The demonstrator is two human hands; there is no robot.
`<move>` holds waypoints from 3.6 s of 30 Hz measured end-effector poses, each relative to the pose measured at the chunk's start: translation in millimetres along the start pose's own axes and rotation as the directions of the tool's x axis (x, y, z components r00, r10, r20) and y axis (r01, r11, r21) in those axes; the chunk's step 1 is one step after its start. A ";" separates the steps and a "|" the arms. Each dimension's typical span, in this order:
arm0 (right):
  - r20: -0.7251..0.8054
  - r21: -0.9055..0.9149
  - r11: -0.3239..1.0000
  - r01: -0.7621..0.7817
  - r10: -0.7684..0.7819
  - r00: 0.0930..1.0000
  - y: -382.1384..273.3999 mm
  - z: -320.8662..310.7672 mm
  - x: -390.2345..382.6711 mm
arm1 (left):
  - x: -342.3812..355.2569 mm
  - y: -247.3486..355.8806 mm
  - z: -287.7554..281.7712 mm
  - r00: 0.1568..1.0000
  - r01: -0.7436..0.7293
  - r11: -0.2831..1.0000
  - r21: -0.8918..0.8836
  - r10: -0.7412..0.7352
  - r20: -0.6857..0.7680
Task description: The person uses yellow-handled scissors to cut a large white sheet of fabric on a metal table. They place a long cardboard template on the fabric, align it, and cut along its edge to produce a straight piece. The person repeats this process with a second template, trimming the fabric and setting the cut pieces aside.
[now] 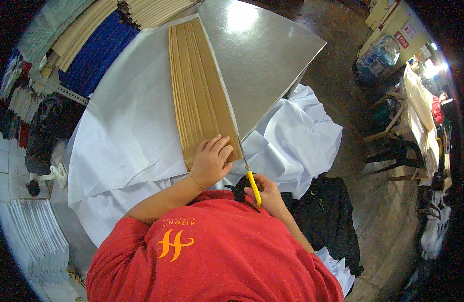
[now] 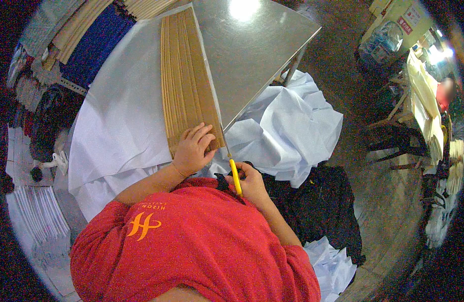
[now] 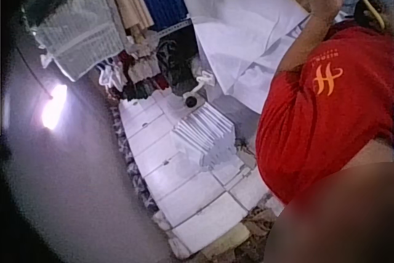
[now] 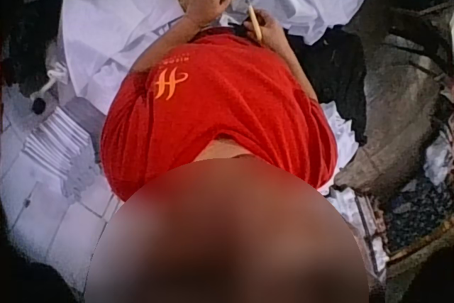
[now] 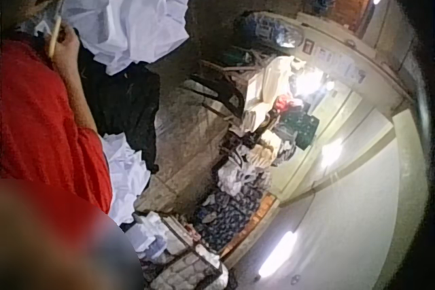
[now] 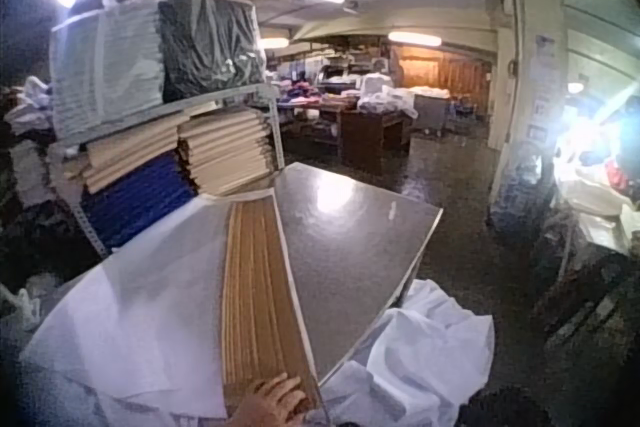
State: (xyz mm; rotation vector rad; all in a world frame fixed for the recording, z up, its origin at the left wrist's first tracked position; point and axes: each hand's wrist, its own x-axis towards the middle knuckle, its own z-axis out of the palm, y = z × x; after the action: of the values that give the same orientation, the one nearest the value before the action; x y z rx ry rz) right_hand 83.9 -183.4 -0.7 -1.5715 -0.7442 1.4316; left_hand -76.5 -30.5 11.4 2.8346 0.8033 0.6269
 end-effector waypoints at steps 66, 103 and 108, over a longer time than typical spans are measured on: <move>0.000 0.090 0.995 -0.034 0.034 0.999 -24.2 3.5 56.5 | -4.7 -7.2 4.9 1.000 -0.003 0.996 -0.091 0.002 -0.010; -0.040 0.065 0.998 0.005 -0.002 0.999 -40.7 6.3 83.4 | -4.7 -8.6 11.0 0.997 -0.021 0.995 -0.097 0.014 -0.077; -0.025 0.082 0.997 0.005 -0.003 1.000 -41.1 6.8 83.3 | -4.4 -8.8 9.4 0.997 -0.024 0.995 -0.101 0.016 -0.077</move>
State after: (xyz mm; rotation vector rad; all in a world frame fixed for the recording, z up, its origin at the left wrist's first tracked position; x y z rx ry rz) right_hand 95.7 -91.1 -3.0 -1.5210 -0.6659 1.4194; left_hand -80.1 -25.4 -0.7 2.7451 0.7328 0.7601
